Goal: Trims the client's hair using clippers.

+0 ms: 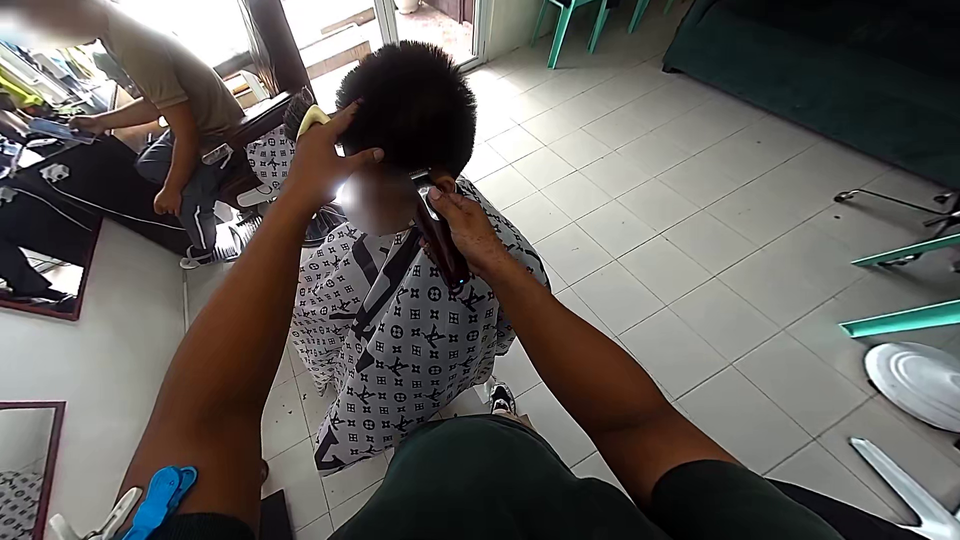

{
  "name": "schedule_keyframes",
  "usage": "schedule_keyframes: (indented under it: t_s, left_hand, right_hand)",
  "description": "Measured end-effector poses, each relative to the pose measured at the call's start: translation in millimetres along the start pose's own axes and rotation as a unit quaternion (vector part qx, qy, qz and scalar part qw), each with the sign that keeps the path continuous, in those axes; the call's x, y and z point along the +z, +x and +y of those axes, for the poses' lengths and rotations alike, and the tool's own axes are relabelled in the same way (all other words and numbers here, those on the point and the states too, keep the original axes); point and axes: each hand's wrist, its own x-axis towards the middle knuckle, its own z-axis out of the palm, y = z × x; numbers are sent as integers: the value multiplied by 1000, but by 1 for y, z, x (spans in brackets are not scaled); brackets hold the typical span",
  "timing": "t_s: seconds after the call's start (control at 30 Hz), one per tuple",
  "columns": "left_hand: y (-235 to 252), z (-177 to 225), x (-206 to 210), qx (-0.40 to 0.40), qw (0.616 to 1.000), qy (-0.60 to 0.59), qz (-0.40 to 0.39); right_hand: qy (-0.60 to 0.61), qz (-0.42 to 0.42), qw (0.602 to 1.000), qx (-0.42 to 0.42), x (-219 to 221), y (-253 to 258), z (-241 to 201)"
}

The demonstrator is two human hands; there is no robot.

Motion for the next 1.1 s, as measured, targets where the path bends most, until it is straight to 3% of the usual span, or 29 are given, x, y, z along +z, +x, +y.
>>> schedule_keyframes:
  t_s: [0.1, 0.2, 0.23, 0.27, 0.33, 0.37, 0.4, 0.5, 0.6, 0.7, 0.77, 0.83, 0.9, 0.97, 1.1]
  left_hand:
    - [-12, 9, -15, -21, 999, -41, -9]
    - [-43, 19, -6, 59, 965, -102, 234]
    - [-57, 27, 9, 98, 955, -99, 262]
    - [-72, 36, 25, 113, 965, -95, 218]
    - [-82, 53, 51, 108, 985, -125, -39]
    - [-77, 56, 64, 111, 972, -161, -133]
    - [-70, 59, 76, 110, 961, -204, -154]
    - [-49, 69, 97, 20, 946, -314, -70]
    - [-40, 71, 100, -37, 945, -245, -213]
    - [-43, 70, 95, 3, 947, -302, -109]
    - [-47, 67, 88, -72, 901, -397, -156]
    - [-67, 61, 86, -103, 888, -393, -215]
    - [-102, 53, 91, -52, 946, -271, -172]
    - [-145, 40, 104, -39, 976, -190, -99]
    - [-227, 18, 144, -82, 957, -277, -28]
  right_hand:
    - [-8, -53, 998, 22, -21, -20, 2]
    - [84, -7, 996, 41, -56, -54, 32]
    - [130, 20, 990, 49, -65, -61, 44]
    - [159, 48, 984, 62, -71, -67, 53]
    - [170, 89, 976, 104, -79, -76, 65]
    - [170, 84, 975, 117, -82, -80, 70]
    - [171, 74, 975, 125, -84, -83, 73]
    - [183, 58, 975, 114, -87, -87, 76]
    - [163, 54, 981, 95, -88, -92, 75]
    - [122, 57, 989, 65, -86, -88, 67]
    - [104, 54, 992, 51, -82, -85, 63]
    - [91, 46, 994, 42, -73, -76, 53]
    - [80, 33, 996, 33, -60, -61, 42]
    - [58, 23, 998, 23, -43, -43, 33]
    - [31, 20, 998, 47, -10, -13, 17]
